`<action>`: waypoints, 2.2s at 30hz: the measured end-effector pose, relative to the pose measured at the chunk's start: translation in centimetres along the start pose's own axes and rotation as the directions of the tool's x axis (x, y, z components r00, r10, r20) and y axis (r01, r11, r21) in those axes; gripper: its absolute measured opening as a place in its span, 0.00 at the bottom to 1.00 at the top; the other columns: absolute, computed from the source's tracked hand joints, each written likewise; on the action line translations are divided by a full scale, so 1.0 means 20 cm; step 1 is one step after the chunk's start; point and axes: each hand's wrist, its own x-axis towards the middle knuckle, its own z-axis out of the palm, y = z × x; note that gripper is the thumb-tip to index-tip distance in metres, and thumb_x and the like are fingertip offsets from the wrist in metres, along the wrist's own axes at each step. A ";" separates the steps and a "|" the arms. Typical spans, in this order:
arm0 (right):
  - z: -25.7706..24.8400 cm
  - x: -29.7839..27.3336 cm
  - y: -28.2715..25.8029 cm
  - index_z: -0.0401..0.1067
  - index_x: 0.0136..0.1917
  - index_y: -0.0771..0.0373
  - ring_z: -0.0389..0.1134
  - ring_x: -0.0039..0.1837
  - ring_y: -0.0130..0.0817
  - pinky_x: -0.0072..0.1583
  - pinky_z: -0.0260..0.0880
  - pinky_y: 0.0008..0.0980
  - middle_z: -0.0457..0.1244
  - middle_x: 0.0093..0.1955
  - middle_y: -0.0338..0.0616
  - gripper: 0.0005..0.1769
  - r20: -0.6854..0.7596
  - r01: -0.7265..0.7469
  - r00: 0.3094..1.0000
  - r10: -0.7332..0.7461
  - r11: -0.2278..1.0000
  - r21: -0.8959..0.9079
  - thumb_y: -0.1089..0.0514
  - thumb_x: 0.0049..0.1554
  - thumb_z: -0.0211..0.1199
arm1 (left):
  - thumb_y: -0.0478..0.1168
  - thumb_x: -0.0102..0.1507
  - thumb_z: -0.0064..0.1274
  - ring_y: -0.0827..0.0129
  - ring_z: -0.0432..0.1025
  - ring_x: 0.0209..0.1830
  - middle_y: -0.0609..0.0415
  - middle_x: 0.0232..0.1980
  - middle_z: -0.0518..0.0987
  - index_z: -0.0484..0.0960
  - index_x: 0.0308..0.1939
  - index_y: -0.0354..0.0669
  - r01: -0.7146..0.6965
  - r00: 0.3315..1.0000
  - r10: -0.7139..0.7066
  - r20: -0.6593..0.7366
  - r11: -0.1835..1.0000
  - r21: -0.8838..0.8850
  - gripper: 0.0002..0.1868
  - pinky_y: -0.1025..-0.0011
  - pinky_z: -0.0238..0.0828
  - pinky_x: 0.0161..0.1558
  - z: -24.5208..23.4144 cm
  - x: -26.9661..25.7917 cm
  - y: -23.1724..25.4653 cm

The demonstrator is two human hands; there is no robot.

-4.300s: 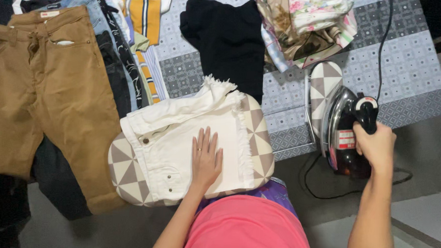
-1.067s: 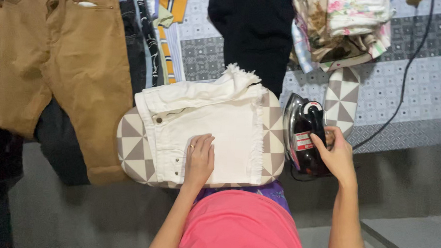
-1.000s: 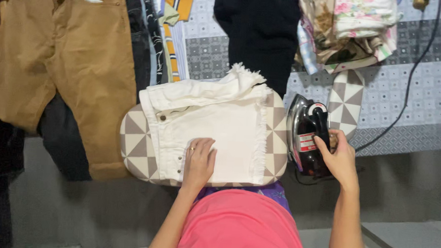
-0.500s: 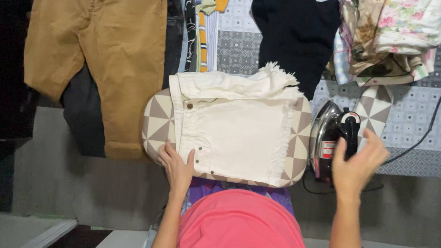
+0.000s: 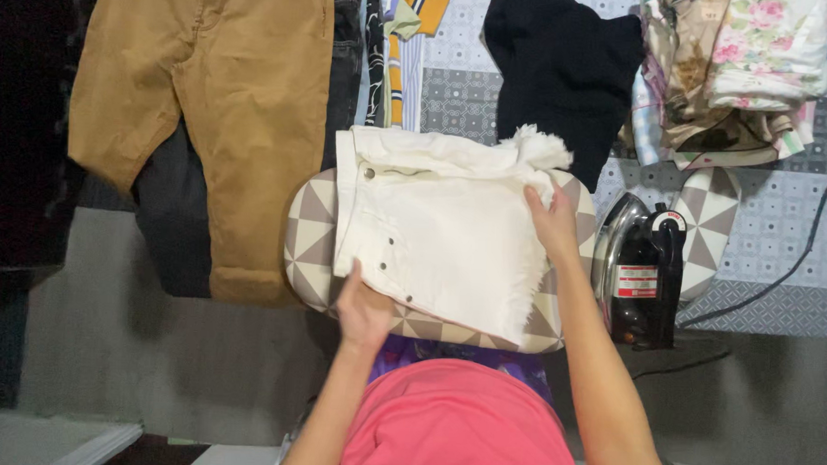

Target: The person irons a pair of white shorts on a small ironing board. They use a steam iron to smooth the fabric, moving the iron back and forth across the garment. The person adjusts the shorts with their left hand while ironing with their right hand, eventually flipping the shorts over to iron the other side.

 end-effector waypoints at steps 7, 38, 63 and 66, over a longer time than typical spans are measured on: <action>-0.01 -0.23 -0.34 0.58 0.79 0.67 0.63 0.69 0.30 0.69 0.62 0.30 0.62 0.71 0.48 0.31 -0.115 0.134 0.989 -0.092 0.893 0.429 0.55 0.67 0.61 | 0.35 0.68 0.49 0.63 0.71 0.63 0.47 0.69 0.72 0.65 0.70 0.36 -0.094 0.994 0.110 -0.016 0.905 0.415 0.26 0.63 0.73 0.58 0.09 0.02 -0.11; -0.17 0.07 -0.78 0.73 0.51 0.71 0.58 0.46 0.21 0.48 0.65 0.28 0.65 0.40 0.47 0.13 0.224 0.506 0.857 -0.463 0.839 -0.201 0.58 0.64 0.70 | 0.44 0.72 0.49 0.61 0.72 0.63 0.38 0.62 0.78 0.70 0.66 0.24 -0.246 0.820 0.541 0.185 0.042 0.968 0.26 0.67 0.64 0.63 -0.22 -0.11 0.53; -0.32 -0.72 -0.31 0.75 0.54 0.67 0.71 0.50 0.47 0.54 0.69 0.41 0.69 0.47 0.54 0.15 -0.178 0.056 0.966 -0.190 0.818 -0.573 0.56 0.59 0.71 | 0.36 0.60 0.58 0.41 0.67 0.60 0.34 0.63 0.76 0.75 0.62 0.29 -0.131 0.583 0.540 0.606 -0.674 0.727 0.27 0.52 0.62 0.60 -0.01 0.20 0.58; -0.52 -0.73 -0.34 0.72 0.59 0.65 0.68 0.52 0.43 0.56 0.69 0.36 0.64 0.51 0.49 0.14 -0.295 0.133 0.895 -0.334 0.832 -0.538 0.58 0.62 0.69 | 0.35 0.68 0.55 0.48 0.68 0.63 0.41 0.61 0.77 0.77 0.60 0.36 -0.416 0.680 0.351 0.643 -0.538 0.733 0.17 0.54 0.62 0.65 0.15 0.23 0.35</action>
